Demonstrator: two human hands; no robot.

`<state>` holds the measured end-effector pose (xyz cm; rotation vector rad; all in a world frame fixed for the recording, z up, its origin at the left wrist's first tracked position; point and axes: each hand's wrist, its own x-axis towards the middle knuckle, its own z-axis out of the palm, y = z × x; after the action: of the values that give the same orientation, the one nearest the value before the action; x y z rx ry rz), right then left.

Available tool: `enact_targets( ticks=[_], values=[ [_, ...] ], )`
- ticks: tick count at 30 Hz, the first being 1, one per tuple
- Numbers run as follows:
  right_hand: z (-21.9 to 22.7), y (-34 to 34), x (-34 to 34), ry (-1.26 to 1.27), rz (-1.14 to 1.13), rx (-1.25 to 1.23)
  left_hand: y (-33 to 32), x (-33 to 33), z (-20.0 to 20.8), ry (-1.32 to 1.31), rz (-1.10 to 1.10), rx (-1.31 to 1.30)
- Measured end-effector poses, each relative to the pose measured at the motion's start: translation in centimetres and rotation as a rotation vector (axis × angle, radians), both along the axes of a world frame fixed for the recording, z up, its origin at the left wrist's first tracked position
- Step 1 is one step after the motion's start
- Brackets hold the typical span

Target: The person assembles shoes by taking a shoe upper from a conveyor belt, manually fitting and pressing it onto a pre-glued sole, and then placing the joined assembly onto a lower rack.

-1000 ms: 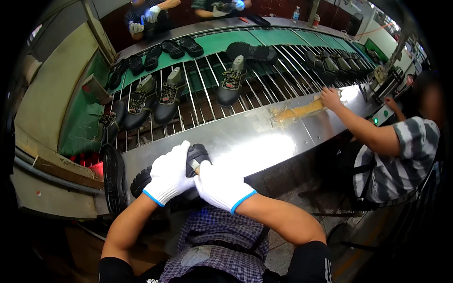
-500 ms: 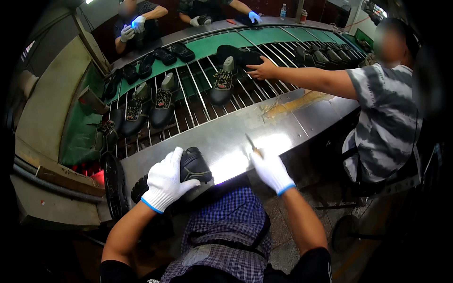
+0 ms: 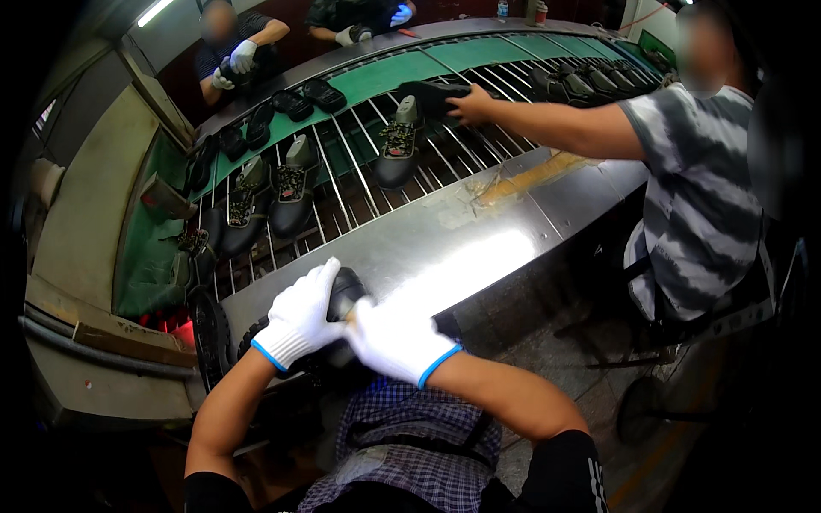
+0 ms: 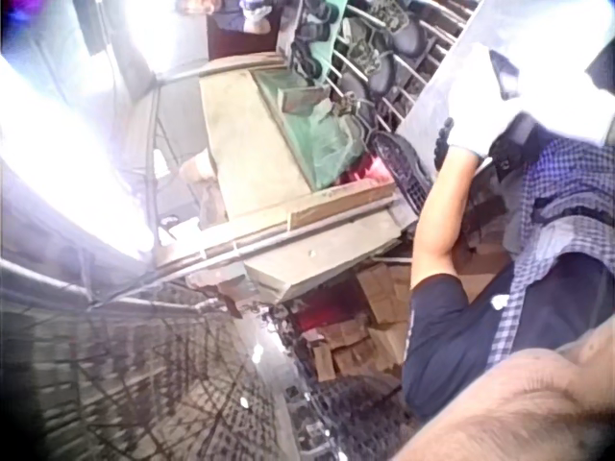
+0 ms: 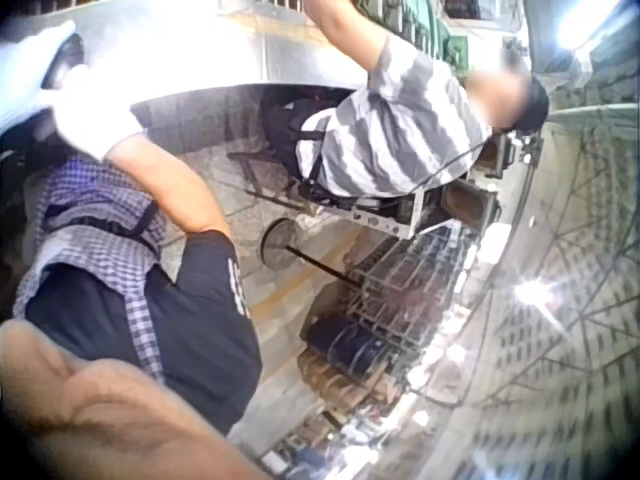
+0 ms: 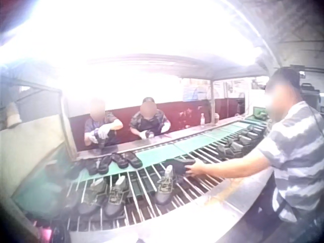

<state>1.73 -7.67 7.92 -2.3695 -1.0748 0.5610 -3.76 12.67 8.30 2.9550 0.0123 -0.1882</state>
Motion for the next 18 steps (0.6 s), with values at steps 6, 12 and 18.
enact_targets(
  ticks=[6,12,18],
  values=[
    [0.1,-2.0,-0.2,0.046,0.134,-0.033,-0.9,-0.7,1.3,-0.033,-0.055,0.026],
    [-5.3,-7.9,-1.2,0.241,-0.212,0.05,-1.7,5.8,4.6,0.478,-0.19,0.164],
    [-8.5,-9.4,-3.5,0.302,-0.314,0.264,4.9,9.7,-0.3,0.626,-0.149,-0.611]
  ],
)
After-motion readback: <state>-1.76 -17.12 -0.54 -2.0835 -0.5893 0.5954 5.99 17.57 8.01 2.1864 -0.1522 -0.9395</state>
